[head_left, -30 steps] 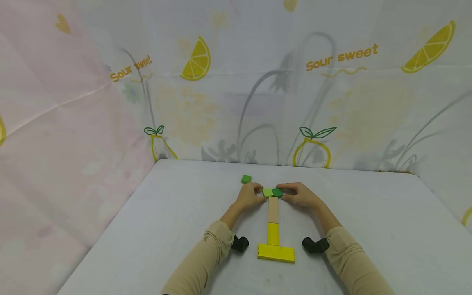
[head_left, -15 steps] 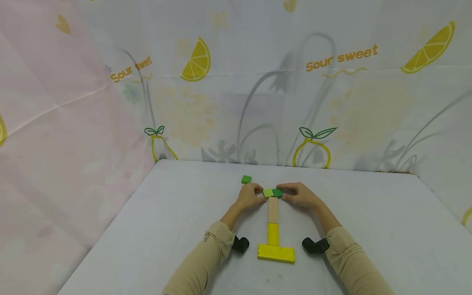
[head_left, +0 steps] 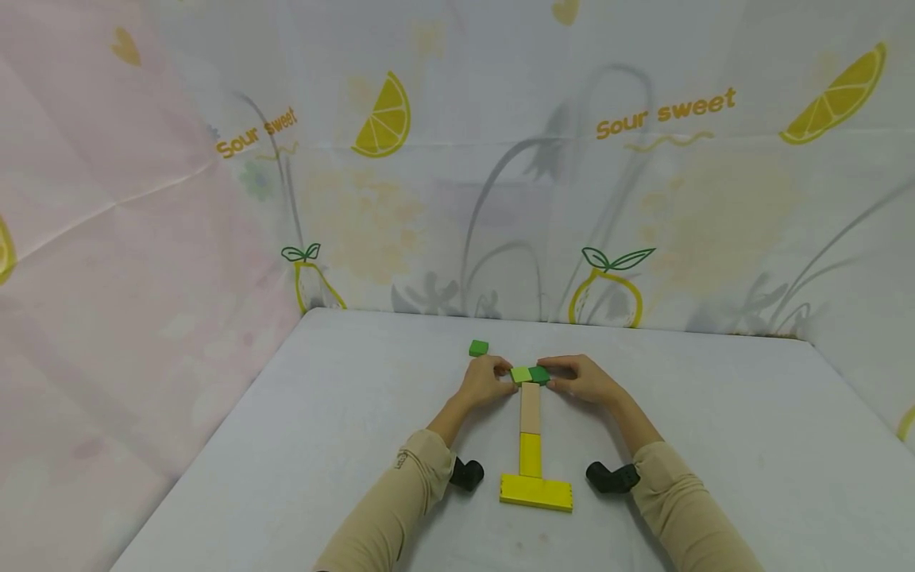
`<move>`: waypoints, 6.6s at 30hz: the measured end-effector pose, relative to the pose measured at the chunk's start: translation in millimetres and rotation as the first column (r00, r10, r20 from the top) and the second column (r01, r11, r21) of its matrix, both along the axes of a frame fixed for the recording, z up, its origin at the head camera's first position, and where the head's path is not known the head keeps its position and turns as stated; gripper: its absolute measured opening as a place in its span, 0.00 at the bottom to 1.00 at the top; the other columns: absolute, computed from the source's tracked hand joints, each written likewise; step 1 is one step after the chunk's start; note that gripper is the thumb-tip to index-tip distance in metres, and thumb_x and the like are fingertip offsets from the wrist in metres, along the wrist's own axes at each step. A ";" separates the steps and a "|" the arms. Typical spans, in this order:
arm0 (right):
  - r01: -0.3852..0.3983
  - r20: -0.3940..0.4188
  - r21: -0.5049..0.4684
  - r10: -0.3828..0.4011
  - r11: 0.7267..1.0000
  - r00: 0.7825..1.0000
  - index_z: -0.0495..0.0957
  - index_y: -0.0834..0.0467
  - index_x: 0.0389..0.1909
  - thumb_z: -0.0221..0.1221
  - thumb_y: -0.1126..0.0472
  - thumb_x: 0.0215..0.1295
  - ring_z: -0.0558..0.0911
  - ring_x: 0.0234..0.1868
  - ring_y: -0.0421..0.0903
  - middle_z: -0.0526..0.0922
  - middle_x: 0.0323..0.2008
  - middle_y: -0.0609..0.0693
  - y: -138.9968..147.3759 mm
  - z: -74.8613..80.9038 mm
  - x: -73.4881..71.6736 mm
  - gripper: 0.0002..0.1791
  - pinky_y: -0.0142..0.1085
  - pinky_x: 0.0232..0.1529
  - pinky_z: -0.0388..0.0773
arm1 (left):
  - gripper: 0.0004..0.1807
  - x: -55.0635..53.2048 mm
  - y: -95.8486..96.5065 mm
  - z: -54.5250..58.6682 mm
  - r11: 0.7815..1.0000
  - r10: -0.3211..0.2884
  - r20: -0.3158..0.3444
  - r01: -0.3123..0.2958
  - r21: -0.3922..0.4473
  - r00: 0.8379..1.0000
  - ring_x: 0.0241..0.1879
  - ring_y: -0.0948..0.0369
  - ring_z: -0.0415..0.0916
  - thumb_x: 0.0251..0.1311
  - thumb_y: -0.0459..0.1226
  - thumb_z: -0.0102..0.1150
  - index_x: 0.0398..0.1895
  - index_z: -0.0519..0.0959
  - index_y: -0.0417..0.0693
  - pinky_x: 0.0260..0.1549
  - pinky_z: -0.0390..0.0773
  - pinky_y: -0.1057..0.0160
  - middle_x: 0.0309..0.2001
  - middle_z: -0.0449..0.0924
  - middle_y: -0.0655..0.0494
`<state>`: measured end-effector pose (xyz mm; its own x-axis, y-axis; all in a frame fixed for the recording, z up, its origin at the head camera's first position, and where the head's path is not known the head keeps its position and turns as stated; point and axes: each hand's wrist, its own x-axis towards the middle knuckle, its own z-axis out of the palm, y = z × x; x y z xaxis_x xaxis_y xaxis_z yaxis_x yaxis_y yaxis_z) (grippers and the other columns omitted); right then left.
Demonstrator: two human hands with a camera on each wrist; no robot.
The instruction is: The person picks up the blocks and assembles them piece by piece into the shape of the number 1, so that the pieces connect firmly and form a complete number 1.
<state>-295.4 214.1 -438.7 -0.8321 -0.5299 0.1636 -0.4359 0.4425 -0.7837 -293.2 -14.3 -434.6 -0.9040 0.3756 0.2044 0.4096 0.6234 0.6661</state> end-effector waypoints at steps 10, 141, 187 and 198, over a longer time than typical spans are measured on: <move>-0.001 -0.003 -0.009 0.001 1.000 1.000 0.72 0.72 0.55 0.59 0.69 0.60 0.69 0.60 0.65 0.75 0.55 0.67 0.3 -1.5 -0.2 0.22 0.57 0.60 0.62 | 0.17 0.4 -0.2 -0.2 1.000 -0.001 -0.001 0.001 0.001 1.000 0.35 0.56 0.75 0.46 0.33 0.69 0.41 0.81 0.33 0.35 0.74 0.67 0.35 0.81 0.46; 0.010 -0.010 -0.020 -0.010 1.000 1.000 0.72 0.71 0.56 0.58 0.68 0.62 0.67 0.63 0.62 0.73 0.57 0.66 2.8 -3.3 1.0 0.22 0.55 0.63 0.59 | 0.24 -51.7 -48.5 -4.7 0.958 0.107 0.142 -0.140 0.250 0.984 0.44 0.48 0.77 0.45 0.27 0.69 0.49 0.78 0.31 0.45 0.76 0.58 0.47 0.80 0.39; 0.019 0.000 -0.038 -0.019 0.999 1.000 0.72 0.71 0.56 0.60 0.68 0.60 0.68 0.62 0.62 0.74 0.56 0.65 3.2 -4.9 -1.2 0.23 0.55 0.62 0.59 | 0.17 -21.4 -46.9 3.4 0.922 0.122 0.148 -0.167 0.348 0.981 0.31 0.58 0.80 0.41 0.27 0.70 0.38 0.83 0.32 0.33 0.79 0.66 0.35 0.84 0.41; 0.034 -0.009 -0.032 -0.034 0.999 0.999 0.70 0.75 0.56 0.57 0.73 0.60 0.67 0.62 0.64 0.73 0.56 0.69 -3.3 7.7 8.7 0.22 0.56 0.62 0.59 | 0.16 -12.6 -41.4 9.1 0.936 0.093 0.146 -0.137 0.325 0.985 0.33 0.56 0.80 0.41 0.27 0.70 0.38 0.83 0.32 0.35 0.79 0.65 0.36 0.84 0.41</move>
